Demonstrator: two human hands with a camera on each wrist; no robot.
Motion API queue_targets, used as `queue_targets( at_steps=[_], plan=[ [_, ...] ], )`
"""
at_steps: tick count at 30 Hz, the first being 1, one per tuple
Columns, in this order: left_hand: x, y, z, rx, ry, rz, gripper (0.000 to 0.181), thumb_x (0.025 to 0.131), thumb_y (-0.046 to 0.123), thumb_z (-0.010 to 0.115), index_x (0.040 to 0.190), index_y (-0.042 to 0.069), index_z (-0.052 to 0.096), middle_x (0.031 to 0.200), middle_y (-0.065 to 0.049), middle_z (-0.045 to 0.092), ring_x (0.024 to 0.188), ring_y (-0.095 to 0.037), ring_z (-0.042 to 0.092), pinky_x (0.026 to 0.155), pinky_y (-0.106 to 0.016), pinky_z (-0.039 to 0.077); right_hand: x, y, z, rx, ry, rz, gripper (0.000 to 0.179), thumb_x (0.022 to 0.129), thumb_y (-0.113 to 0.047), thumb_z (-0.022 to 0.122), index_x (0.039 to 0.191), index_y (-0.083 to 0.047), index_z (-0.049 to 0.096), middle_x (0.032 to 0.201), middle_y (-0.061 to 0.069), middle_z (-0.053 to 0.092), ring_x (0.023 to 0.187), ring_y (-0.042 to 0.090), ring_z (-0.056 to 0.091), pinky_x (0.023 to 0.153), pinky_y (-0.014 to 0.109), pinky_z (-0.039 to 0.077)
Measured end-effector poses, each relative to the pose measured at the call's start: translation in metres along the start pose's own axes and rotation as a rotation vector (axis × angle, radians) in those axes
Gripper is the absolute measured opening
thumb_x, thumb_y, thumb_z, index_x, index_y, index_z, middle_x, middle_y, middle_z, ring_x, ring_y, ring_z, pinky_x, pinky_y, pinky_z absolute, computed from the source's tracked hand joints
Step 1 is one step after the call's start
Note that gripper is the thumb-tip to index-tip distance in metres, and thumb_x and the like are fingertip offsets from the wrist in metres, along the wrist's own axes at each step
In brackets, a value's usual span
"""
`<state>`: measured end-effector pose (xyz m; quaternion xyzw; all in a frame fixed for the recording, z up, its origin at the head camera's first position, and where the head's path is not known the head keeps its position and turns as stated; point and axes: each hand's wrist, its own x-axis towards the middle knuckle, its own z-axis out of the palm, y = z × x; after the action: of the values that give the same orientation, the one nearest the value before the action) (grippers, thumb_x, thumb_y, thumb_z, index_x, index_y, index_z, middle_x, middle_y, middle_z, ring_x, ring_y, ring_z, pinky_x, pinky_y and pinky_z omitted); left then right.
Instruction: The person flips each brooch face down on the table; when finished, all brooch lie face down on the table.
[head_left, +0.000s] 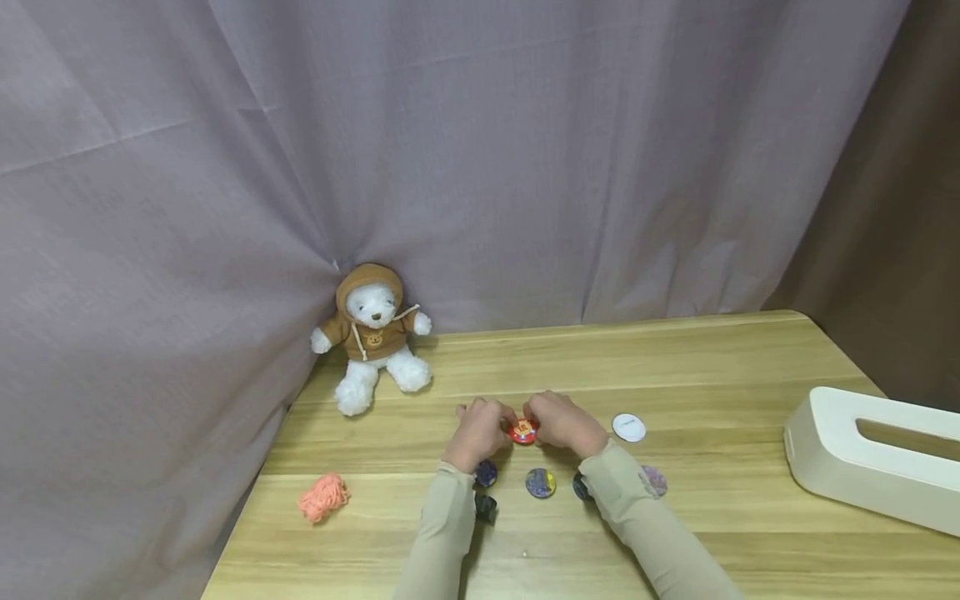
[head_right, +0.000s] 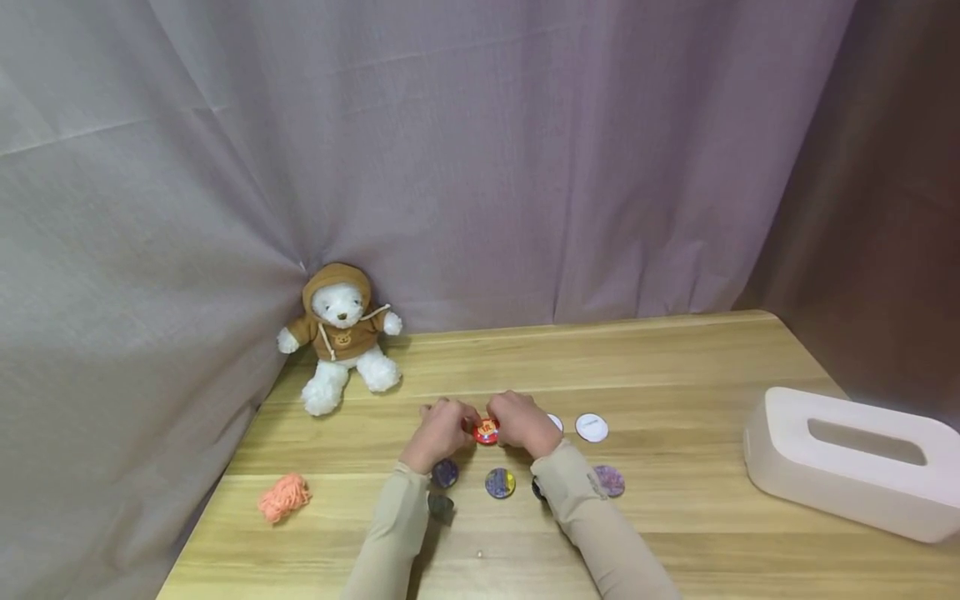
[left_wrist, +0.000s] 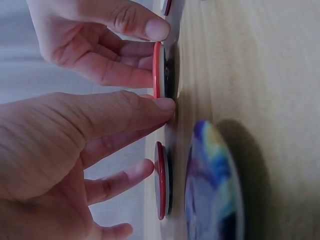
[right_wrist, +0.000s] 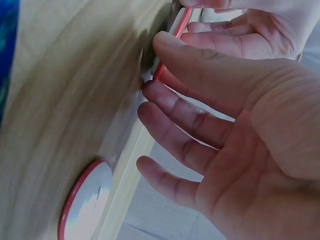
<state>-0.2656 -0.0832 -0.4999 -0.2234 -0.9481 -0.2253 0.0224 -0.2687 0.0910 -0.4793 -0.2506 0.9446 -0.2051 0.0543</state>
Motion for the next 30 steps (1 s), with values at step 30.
queue_targets(
  at_steps=[30],
  plan=[
    [0.004,0.003,-0.007,-0.042,0.084,0.043,0.005,0.082,0.014,0.083,0.08,0.018,0.082,0.082,0.006,0.076,0.083,-0.018,0.068,0.096,-0.075,0.03,-0.007,0.011,-0.013,0.021,0.113,-0.116,0.016,0.077,0.01,0.066,0.075,-0.005,0.07,0.065,-0.004,0.057,0.062,0.015,0.049,0.062,0.033,0.045]
  ],
)
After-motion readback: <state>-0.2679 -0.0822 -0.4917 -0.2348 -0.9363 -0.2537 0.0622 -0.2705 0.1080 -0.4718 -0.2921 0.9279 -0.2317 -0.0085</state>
